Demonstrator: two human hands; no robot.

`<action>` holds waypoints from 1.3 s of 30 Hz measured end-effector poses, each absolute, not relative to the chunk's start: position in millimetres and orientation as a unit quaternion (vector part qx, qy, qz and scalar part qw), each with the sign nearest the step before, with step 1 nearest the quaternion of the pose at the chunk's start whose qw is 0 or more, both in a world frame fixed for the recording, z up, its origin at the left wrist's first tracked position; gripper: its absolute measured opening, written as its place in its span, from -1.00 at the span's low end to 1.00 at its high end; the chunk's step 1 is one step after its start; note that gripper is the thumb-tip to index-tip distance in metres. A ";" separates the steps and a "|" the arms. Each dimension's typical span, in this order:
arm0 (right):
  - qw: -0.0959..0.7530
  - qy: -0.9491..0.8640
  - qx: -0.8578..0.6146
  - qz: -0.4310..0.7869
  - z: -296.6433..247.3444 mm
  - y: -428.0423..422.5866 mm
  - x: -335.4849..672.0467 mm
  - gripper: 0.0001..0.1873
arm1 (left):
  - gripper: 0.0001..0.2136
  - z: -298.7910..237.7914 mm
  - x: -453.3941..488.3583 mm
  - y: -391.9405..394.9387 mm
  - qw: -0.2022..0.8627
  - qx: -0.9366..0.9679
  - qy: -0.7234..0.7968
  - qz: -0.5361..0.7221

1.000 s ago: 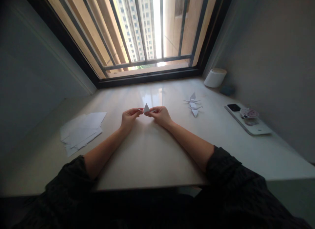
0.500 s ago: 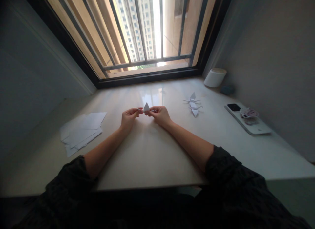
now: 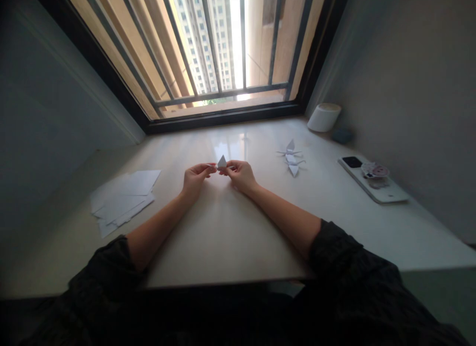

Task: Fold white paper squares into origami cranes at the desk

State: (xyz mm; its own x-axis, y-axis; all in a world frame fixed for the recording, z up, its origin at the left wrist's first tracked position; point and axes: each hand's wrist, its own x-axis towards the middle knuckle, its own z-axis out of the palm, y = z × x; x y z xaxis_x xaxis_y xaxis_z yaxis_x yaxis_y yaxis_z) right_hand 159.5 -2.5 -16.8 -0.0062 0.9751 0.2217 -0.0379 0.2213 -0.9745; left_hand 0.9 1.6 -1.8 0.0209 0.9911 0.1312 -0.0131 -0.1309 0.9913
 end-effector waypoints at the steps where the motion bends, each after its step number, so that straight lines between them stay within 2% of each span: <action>1: 0.557 -0.549 -0.433 0.448 -18.2 -1.8 159.5 -0.63 | -0.84 -1.7 1.1 1.6 0.475 0.534 0.457 0.529; 12: 0.540 -0.553 -0.409 0.486 -12.3 -4.0 167.3 -0.61 | -0.84 -1.2 -0.6 1.6 0.470 0.552 0.455 0.518; 17: 0.506 -0.562 -0.428 0.495 -9.1 -6.2 168.8 -0.60 | -0.83 -3.2 -1.6 3.0 0.471 0.550 0.452 0.521; 39: 0.523 -0.549 -0.420 0.498 -11.2 -6.8 163.5 -0.55 | -0.68 -6.4 -3.2 4.6 0.466 0.530 0.458 0.540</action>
